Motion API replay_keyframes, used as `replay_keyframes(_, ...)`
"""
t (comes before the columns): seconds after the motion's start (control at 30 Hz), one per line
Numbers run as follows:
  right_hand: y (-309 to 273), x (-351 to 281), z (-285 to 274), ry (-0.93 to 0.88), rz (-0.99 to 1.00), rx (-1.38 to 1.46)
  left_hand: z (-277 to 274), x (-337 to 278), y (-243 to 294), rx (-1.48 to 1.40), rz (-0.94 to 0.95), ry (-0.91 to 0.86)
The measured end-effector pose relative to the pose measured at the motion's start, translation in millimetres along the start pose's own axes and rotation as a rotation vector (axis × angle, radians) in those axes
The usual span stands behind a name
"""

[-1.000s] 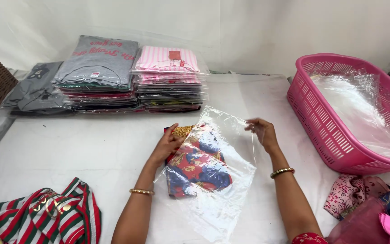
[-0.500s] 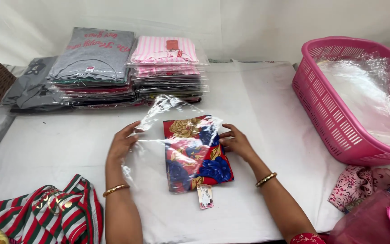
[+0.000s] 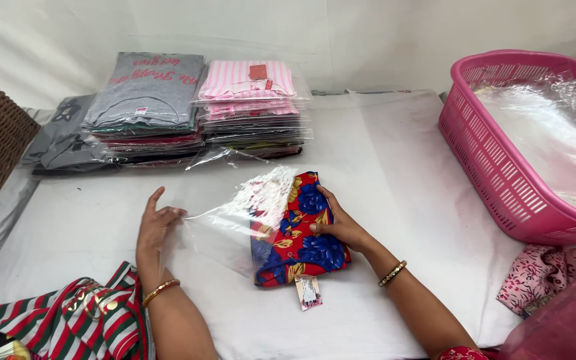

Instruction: The person folds a floral-patterned cloth and places it into a clear plastic bag, then stacks it with other packaged clothes. They then fold a red, white, and green striped shirt and a yellow and black striped shirt, stacking them on the table.

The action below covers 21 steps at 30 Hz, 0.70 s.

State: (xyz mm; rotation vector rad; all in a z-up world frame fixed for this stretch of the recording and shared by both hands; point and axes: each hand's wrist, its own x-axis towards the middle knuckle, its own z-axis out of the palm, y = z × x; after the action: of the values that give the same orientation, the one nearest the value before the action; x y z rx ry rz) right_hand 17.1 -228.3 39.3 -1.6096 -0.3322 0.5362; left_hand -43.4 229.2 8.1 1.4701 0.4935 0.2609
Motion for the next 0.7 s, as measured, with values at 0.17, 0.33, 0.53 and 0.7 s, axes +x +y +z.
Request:
replay_keyframes(0.17, -20, -6, -43, -0.017, -0.022, -0.012, 20, 0, 8, 0.028, -0.020, -0.183)
replay_keyframes(0.33, -55, -49, -119, 0.131, -0.138, -0.213, 66, -6, 5, 0.172, -0.050, -0.245)
replay_keyframes(0.53, -65, -87, -166, 0.437, -0.193, -0.072, 133, -49, 41, 0.520, -0.177, -0.823)
replay_keyframes(0.7, -71, -104, -154, 0.649, -0.650, -0.126, 125, -42, 40, 0.885, -0.252, -0.795)
